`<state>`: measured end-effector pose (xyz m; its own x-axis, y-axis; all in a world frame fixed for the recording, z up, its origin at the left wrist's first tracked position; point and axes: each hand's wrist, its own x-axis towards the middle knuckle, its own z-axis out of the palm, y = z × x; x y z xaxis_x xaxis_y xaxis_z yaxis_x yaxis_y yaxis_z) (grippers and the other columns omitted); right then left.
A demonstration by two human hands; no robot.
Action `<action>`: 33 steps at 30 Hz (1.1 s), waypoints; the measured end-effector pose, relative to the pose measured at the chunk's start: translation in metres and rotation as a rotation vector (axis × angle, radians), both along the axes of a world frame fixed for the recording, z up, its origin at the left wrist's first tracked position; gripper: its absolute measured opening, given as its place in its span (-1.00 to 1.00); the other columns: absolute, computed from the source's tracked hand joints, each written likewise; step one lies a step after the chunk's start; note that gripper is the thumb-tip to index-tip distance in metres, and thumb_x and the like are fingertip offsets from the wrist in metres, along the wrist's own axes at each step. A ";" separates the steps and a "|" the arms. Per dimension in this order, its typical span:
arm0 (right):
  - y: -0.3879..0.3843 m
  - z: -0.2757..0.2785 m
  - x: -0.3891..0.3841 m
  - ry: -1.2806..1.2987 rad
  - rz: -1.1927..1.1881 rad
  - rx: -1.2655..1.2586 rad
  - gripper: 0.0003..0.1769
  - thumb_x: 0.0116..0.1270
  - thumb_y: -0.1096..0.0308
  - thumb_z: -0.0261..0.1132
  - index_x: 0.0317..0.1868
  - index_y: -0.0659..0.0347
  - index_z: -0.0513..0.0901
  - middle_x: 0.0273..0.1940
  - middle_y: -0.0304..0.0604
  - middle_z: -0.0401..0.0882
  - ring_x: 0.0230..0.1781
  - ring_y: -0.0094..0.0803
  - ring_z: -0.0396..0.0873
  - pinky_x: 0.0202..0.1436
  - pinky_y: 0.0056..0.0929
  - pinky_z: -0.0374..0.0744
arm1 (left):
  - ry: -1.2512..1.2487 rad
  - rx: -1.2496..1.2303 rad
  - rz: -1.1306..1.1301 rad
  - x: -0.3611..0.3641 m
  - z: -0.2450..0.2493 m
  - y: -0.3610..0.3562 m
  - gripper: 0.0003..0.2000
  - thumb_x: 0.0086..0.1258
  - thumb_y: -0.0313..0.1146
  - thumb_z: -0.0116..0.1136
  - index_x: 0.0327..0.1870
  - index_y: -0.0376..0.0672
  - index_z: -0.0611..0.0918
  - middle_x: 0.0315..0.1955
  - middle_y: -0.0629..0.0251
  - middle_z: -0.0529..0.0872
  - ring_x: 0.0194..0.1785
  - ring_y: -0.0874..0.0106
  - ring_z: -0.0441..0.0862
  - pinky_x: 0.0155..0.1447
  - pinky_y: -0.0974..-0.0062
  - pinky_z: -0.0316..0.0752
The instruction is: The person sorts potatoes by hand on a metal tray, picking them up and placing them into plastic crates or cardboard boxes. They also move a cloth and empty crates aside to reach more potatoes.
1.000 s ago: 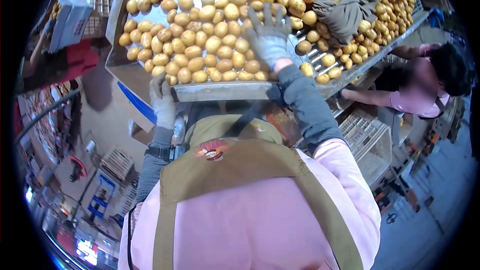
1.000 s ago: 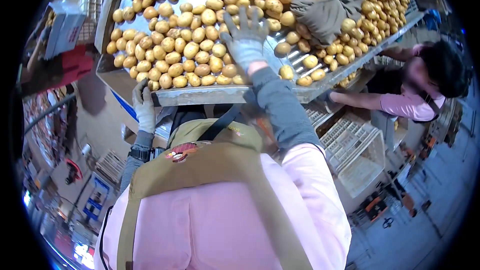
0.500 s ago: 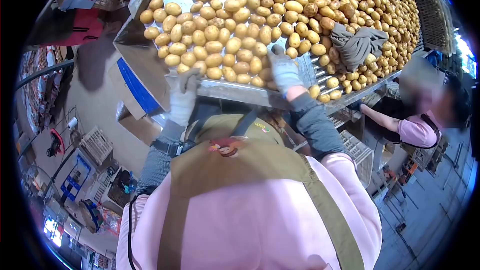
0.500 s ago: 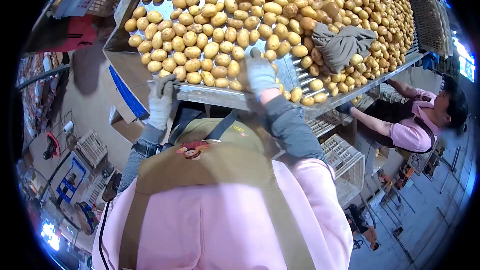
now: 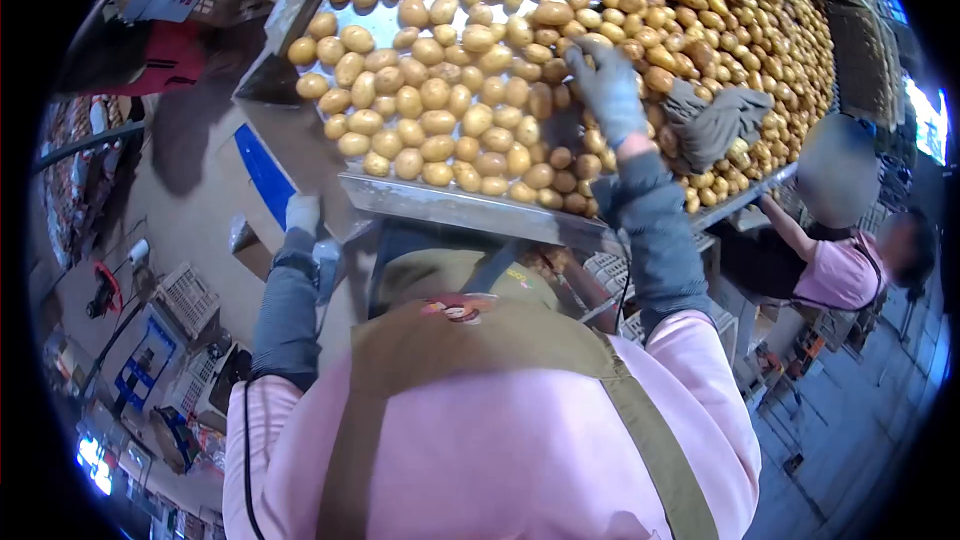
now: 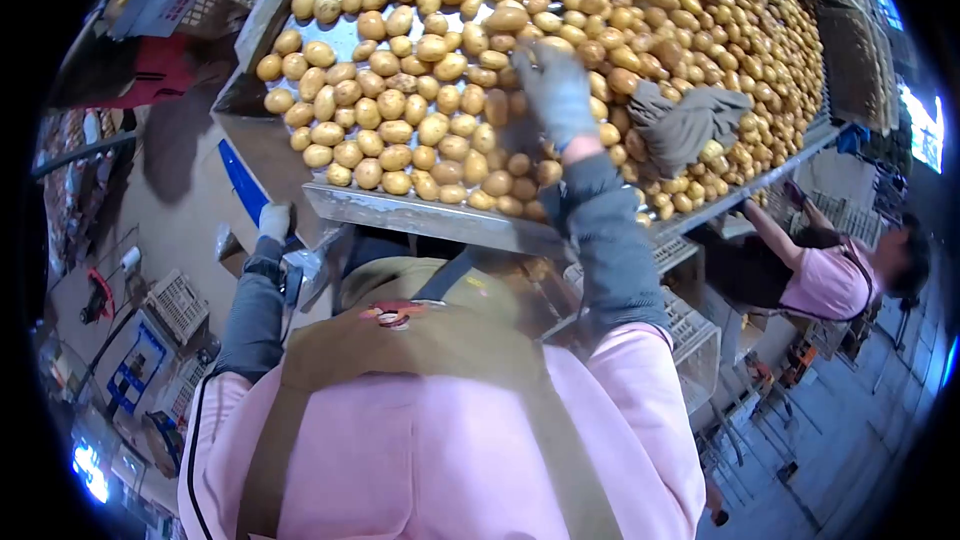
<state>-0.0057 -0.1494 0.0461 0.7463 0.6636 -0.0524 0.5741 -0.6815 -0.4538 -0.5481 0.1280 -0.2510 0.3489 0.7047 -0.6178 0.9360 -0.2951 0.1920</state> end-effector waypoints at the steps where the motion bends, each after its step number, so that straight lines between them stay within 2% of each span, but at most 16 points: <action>1: 0.021 -0.013 0.024 -0.213 0.181 0.192 -0.55 0.40 -0.02 0.32 0.20 -0.03 0.68 0.13 0.03 0.68 0.16 -0.03 0.60 0.28 -0.08 0.52 | -0.039 0.036 0.138 0.020 0.030 0.001 -0.55 0.37 -0.07 0.10 -0.03 -0.33 0.73 -0.05 -0.26 0.73 0.13 -0.16 0.65 0.23 0.09 0.52; 2: 0.045 -0.015 0.036 -0.248 0.183 0.029 -0.36 0.31 -0.06 0.40 0.38 -0.15 0.55 0.42 0.00 0.46 0.41 -0.02 0.42 0.44 -0.12 0.40 | -0.078 0.073 0.278 0.048 0.075 0.000 -0.52 0.35 -0.04 0.10 -0.02 -0.34 0.72 -0.05 -0.28 0.72 0.14 -0.14 0.65 0.24 0.09 0.51; 4: 0.073 -0.031 0.029 -0.184 0.213 -0.151 -0.32 0.26 -0.14 0.40 0.37 -0.20 0.55 0.41 0.01 0.45 0.39 -0.02 0.42 0.46 -0.06 0.37 | -0.138 0.076 0.306 0.059 0.098 0.022 -0.52 0.36 -0.04 0.08 -0.05 -0.35 0.72 -0.05 -0.30 0.72 0.15 -0.13 0.65 0.25 0.08 0.51; 5: 0.069 -0.035 0.009 -0.468 0.276 -0.228 -0.34 0.23 -0.23 0.38 0.30 -0.21 0.60 0.29 0.01 0.54 0.29 -0.04 0.49 0.42 -0.03 0.39 | 0.012 0.029 0.301 0.070 0.115 0.034 -0.52 0.36 -0.08 0.11 0.06 -0.34 0.67 0.00 -0.29 0.70 0.16 -0.16 0.64 0.25 0.05 0.50; 8: 0.009 -0.043 -0.036 -0.268 0.213 0.025 -0.60 0.30 0.26 0.44 0.15 -0.05 0.65 0.06 -0.05 0.58 0.14 0.01 0.52 0.27 -0.06 0.47 | -0.067 0.128 0.219 0.045 0.080 0.064 -0.55 0.38 -0.16 0.12 0.18 -0.30 0.61 0.05 -0.24 0.70 0.15 -0.17 0.63 0.25 0.03 0.50; 9: -0.017 -0.025 -0.055 -0.216 0.201 0.104 -0.61 0.36 0.29 0.38 0.19 0.01 0.64 0.07 -0.03 0.56 0.16 0.01 0.51 0.28 -0.05 0.46 | -0.255 0.232 0.203 0.067 0.116 0.058 -0.57 0.40 -0.22 0.13 0.22 -0.25 0.59 0.06 -0.20 0.70 0.16 -0.14 0.62 0.28 0.04 0.49; 12: -0.113 -0.041 -0.093 -0.435 0.005 -0.259 -0.41 0.47 0.20 0.20 0.49 0.05 0.41 0.44 0.02 0.34 0.49 0.01 0.28 0.56 0.08 0.16 | -0.635 0.513 0.021 0.169 0.224 0.033 -0.64 0.45 -0.37 0.15 0.25 -0.15 0.60 0.05 -0.06 0.72 0.21 -0.01 0.60 0.36 0.12 0.44; 14: -0.139 -0.057 -0.108 -0.247 -0.184 -0.397 -0.31 0.50 0.12 0.16 0.57 0.07 0.27 0.54 0.03 0.23 0.56 -0.01 0.19 0.60 0.16 0.04 | -0.796 0.373 -0.252 0.234 0.265 0.014 -0.63 0.48 -0.40 0.13 0.29 -0.11 0.59 0.10 0.03 0.71 0.24 0.05 0.59 0.38 0.18 0.44; 17: -0.113 -0.059 -0.091 -0.266 -0.232 -0.272 -0.26 0.51 0.10 0.16 0.59 0.14 0.19 0.56 0.15 0.17 0.59 0.01 0.15 0.60 0.24 -0.01 | -0.685 0.351 -0.726 0.321 0.257 0.014 -0.65 0.46 -0.37 0.13 0.25 -0.05 0.62 0.19 0.09 0.67 0.22 0.08 0.62 0.30 0.23 0.49; 21: -0.082 -0.032 -0.051 -0.090 -0.207 -0.261 -0.31 0.45 0.18 0.24 0.54 0.07 0.29 0.50 0.10 0.28 0.52 -0.06 0.27 0.54 0.21 0.16 | -0.250 0.308 -0.944 0.379 0.239 0.013 -0.65 0.51 -0.31 -0.04 0.26 0.01 0.60 0.07 0.08 0.65 0.05 0.11 0.66 0.19 0.17 0.53; 24: -0.084 -0.008 -0.058 0.224 -0.482 0.210 -0.59 0.46 0.31 0.23 0.27 0.22 0.60 0.13 0.10 0.65 0.18 0.00 0.60 0.31 -0.25 0.52 | -0.508 0.103 -0.837 0.375 0.221 0.035 -0.68 0.40 -0.27 0.18 0.15 -0.08 0.61 0.06 0.06 0.66 0.08 0.01 0.65 0.14 0.12 0.54; 26: -0.101 -0.003 -0.081 0.156 -0.537 0.247 -0.61 0.46 0.34 0.23 0.25 0.24 0.59 0.13 0.10 0.64 0.16 0.02 0.59 0.33 -0.18 0.50 | -0.832 0.072 -0.362 0.370 0.235 0.019 -0.74 0.44 -0.26 0.23 0.05 -0.14 0.57 -0.11 0.11 0.69 -0.07 0.16 0.69 0.05 0.21 0.59; 28: -0.124 -0.017 -0.115 0.048 -0.569 0.177 -0.61 0.44 0.40 0.21 0.25 0.23 0.57 0.20 0.14 0.57 0.28 0.03 0.48 0.44 -0.08 0.39 | -0.862 -0.062 -0.287 0.384 0.281 -0.011 -0.74 0.47 -0.24 0.24 0.03 -0.14 0.55 -0.19 0.16 0.68 -0.14 0.25 0.69 -0.04 0.26 0.61; 29: -0.130 -0.021 -0.132 -0.013 -0.537 0.159 -0.59 0.43 0.41 0.21 0.27 0.22 0.55 0.24 0.15 0.53 0.31 0.03 0.45 0.46 -0.07 0.37 | -0.697 -0.246 -0.301 0.395 0.308 -0.035 -0.74 0.48 -0.22 0.25 0.02 -0.14 0.55 -0.18 0.16 0.69 -0.15 0.25 0.70 -0.08 0.26 0.61; 32: -0.131 -0.029 -0.161 0.003 -0.494 0.186 -0.43 0.40 0.44 0.23 0.42 0.23 0.41 0.33 0.14 0.45 0.36 0.06 0.41 0.50 -0.03 0.34 | -0.971 0.102 -1.161 0.421 0.222 -0.089 -0.78 0.51 -0.43 0.05 0.12 -0.13 0.57 -0.13 0.02 0.71 -0.10 0.13 0.74 -0.09 0.18 0.65; 33: -0.130 -0.026 -0.170 0.038 -0.548 0.240 -0.39 0.39 0.43 0.24 0.44 0.27 0.37 0.35 0.14 0.44 0.38 0.06 0.39 0.51 -0.04 0.33 | -0.795 0.177 -1.227 0.433 0.227 -0.103 -0.79 0.48 -0.45 0.01 0.06 -0.16 0.60 -0.14 0.01 0.71 -0.11 0.09 0.75 -0.08 0.15 0.66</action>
<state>-0.1754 -0.2797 0.0196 0.9836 0.1795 0.0182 0.1487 -0.7495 -0.6451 -0.1153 0.0253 -0.0239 0.9693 -0.2326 0.0792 -0.2446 -0.8824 0.4020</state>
